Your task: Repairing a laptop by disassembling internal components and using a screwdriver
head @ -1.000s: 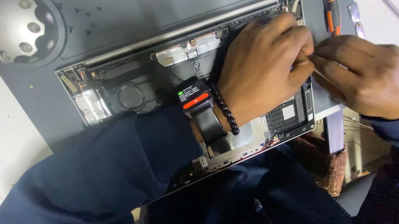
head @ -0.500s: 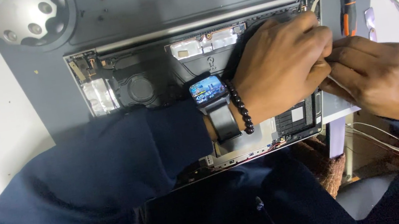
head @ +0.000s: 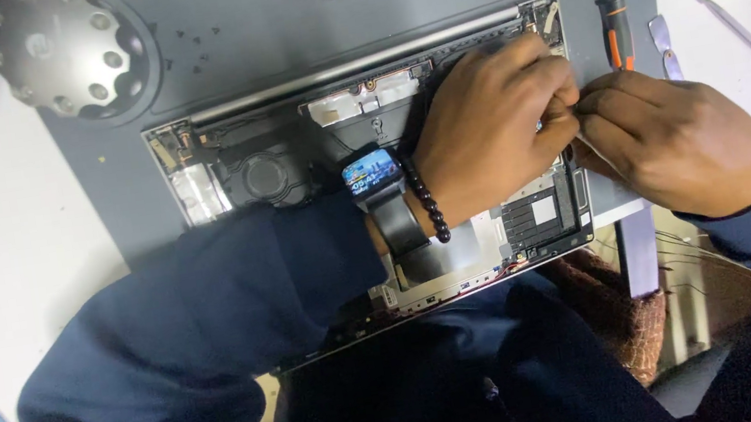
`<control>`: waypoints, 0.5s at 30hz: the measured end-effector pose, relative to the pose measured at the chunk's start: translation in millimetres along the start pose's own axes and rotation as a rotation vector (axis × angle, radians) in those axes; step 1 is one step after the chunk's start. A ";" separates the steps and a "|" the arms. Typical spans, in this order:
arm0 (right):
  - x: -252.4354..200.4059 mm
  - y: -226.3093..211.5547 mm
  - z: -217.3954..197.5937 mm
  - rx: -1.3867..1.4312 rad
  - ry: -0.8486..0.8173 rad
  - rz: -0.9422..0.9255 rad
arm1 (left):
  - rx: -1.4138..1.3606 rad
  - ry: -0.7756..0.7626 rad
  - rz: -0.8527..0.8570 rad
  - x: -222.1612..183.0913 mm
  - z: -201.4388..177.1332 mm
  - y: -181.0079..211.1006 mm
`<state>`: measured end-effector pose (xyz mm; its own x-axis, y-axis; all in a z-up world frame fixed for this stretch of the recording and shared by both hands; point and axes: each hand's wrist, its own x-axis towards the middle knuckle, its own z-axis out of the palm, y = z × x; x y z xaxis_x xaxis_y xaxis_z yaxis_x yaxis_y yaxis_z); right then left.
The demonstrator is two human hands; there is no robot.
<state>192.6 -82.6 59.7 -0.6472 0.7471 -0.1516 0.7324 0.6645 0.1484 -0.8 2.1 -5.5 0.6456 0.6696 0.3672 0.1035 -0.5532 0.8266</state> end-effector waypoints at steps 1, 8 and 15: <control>-2.0 -1.1 0.9 0.002 0.011 0.000 | 0.011 -0.003 0.000 0.4 -0.7 -1.0; -29.7 -5.0 8.3 0.169 0.258 0.111 | -0.253 0.001 0.104 27.4 -75.4 65.0; -55.7 -29.2 2.8 0.354 0.453 0.314 | -0.221 -0.110 0.148 6.1 -176.3 139.8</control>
<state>207.8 -143.7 61.1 -0.3594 0.8888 0.2845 0.8766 0.4261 -0.2237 -115.8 16.2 187.5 0.7206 0.5257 0.4521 -0.1574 -0.5110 0.8450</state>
